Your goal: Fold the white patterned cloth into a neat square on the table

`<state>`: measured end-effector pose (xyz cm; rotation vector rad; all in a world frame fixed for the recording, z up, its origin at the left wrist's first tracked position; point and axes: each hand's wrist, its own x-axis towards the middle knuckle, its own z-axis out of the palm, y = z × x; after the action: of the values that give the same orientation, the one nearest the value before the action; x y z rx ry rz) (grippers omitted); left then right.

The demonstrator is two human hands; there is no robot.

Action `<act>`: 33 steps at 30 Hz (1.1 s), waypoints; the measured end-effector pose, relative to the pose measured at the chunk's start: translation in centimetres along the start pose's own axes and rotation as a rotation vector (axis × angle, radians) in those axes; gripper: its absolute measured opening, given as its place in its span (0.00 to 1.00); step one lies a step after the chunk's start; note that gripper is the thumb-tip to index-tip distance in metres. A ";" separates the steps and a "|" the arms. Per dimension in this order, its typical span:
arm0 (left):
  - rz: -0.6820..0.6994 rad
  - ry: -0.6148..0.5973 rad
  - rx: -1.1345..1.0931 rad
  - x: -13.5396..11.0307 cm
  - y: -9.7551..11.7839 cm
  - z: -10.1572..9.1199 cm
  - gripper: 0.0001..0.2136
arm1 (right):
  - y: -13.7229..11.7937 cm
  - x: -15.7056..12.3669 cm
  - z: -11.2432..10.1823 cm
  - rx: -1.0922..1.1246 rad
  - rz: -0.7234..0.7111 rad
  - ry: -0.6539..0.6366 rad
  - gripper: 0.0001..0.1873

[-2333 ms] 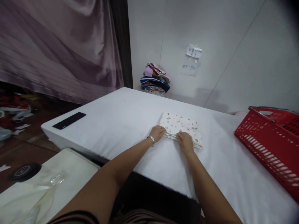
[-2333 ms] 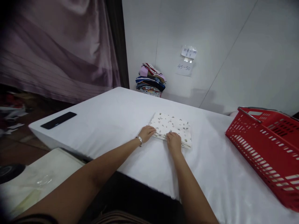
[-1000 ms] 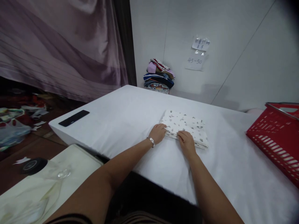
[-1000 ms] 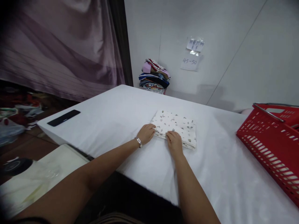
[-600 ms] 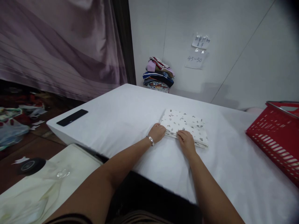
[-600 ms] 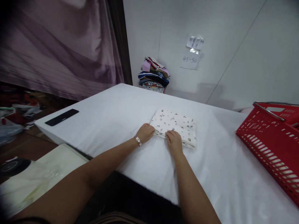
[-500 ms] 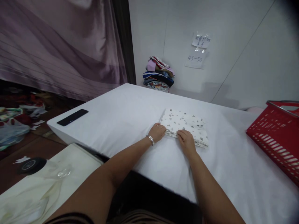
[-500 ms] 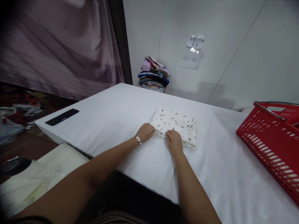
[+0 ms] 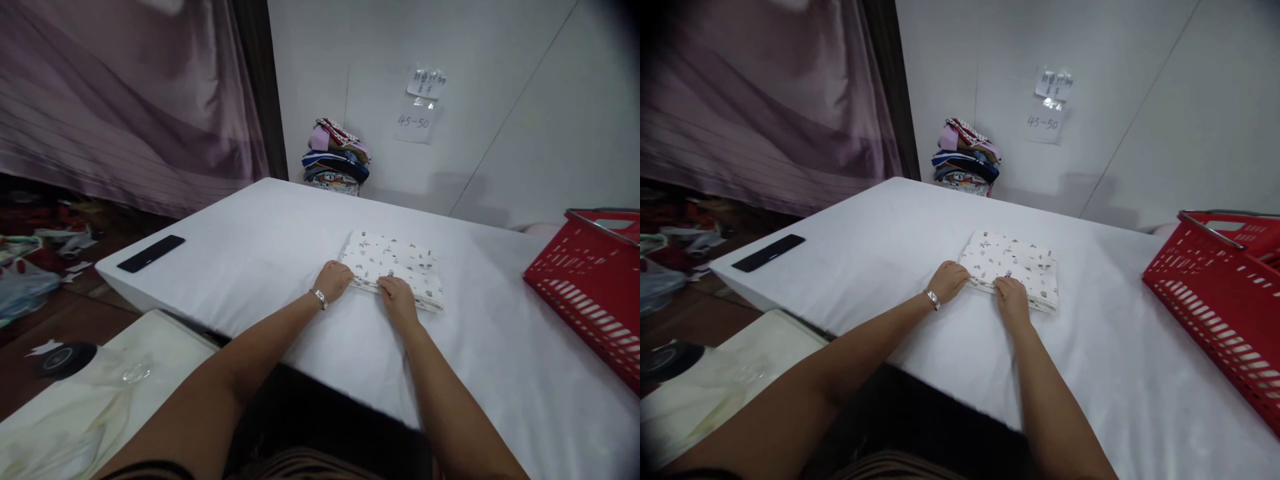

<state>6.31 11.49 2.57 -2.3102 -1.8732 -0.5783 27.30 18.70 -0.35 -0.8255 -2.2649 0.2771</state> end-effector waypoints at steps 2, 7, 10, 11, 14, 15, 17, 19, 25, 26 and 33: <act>-0.002 -0.006 0.008 0.0 0.1 -0.1 0.09 | 0.0 0.0 0.0 -0.002 0.000 0.011 0.12; -0.004 -0.013 0.009 0.5 0.3 -0.1 0.09 | -0.4 0.1 -0.2 -0.009 -0.001 0.008 0.12; -0.020 -0.012 0.020 0.7 0.3 0.1 0.10 | -0.6 0.2 -0.2 -0.003 0.008 -0.013 0.12; -0.017 -0.002 0.016 0.8 0.2 0.2 0.10 | -0.6 0.3 -0.2 -0.005 0.013 -0.021 0.12; -0.001 0.030 -0.011 0.6 -0.1 0.4 0.10 | -0.5 0.4 -0.1 -0.015 0.021 -0.048 0.11; 0.005 0.035 -0.018 0.5 -0.2 0.5 0.10 | -0.5 0.4 -0.1 -0.017 0.022 -0.050 0.11; 0.011 0.031 -0.027 0.4 -0.4 0.5 0.09 | -0.5 0.4 -0.1 -0.015 0.027 -0.041 0.11; -0.001 0.022 -0.034 0.3 -0.5 0.6 0.09 | -0.5 0.4 -0.1 -0.010 0.029 -0.036 0.11; -0.040 0.024 -0.036 0.4 -0.5 1.2 0.09 | -0.9 0.2 -0.3 0.063 0.021 -0.006 0.12; -0.041 0.025 -0.039 0.4 -0.5 1.3 0.09 | -1.0 0.1 -0.3 0.091 0.018 0.020 0.12; -0.114 0.014 -0.071 0.1 0.0 1.3 0.08 | 1.5 -0.6 -3.9 -0.010 0.273 0.282 0.15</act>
<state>6.65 11.96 1.39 -2.2460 -2.0199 -0.6835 31.00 19.37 1.51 -1.1072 -1.8940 0.2554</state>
